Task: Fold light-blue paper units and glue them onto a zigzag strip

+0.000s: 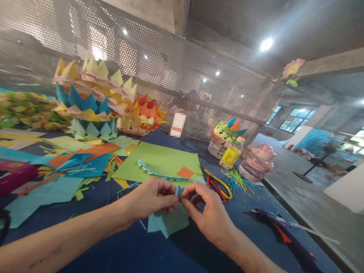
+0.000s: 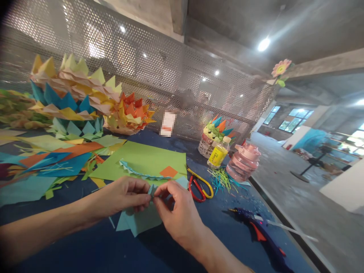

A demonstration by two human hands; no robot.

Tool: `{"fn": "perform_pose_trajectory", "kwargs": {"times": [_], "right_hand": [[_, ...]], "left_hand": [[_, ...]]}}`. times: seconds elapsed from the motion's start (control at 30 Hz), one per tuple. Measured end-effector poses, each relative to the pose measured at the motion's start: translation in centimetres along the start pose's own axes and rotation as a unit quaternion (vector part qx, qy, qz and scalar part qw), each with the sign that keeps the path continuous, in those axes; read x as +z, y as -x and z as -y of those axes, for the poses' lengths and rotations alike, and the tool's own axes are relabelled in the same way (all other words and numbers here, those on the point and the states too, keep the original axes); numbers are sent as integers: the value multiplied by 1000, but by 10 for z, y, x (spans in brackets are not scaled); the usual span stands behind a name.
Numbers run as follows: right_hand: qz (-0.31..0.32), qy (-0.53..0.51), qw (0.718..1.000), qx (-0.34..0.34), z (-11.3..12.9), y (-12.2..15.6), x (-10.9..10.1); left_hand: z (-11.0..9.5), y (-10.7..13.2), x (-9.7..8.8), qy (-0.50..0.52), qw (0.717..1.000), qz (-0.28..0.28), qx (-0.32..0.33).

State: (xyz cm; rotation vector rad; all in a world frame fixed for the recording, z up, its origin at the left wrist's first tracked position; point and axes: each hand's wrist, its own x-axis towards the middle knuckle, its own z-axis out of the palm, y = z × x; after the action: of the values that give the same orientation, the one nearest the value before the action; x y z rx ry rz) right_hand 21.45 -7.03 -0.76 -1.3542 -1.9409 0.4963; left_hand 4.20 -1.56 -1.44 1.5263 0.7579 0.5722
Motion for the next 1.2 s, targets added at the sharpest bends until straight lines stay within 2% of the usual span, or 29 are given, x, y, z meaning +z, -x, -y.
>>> {"fn": "perform_pose_trajectory", "kwargs": {"times": [0.2,0.7,0.93,1.2], "right_hand": [[-8,6,999,-39,1,0,-1],[-11,7,998,-55,-2,-1,0],[-19,-14,998,-66,-1,-2,0],[-5,-28,998,-58,2,-1,-2]], "left_hand": [[-2,0,0,-7,1000,6,1],[-4,1,0,-27,999,20,-13],[-2,2,-1,9,1000,25,-16],[-8,5,-3,84,994,42,-54]]}}
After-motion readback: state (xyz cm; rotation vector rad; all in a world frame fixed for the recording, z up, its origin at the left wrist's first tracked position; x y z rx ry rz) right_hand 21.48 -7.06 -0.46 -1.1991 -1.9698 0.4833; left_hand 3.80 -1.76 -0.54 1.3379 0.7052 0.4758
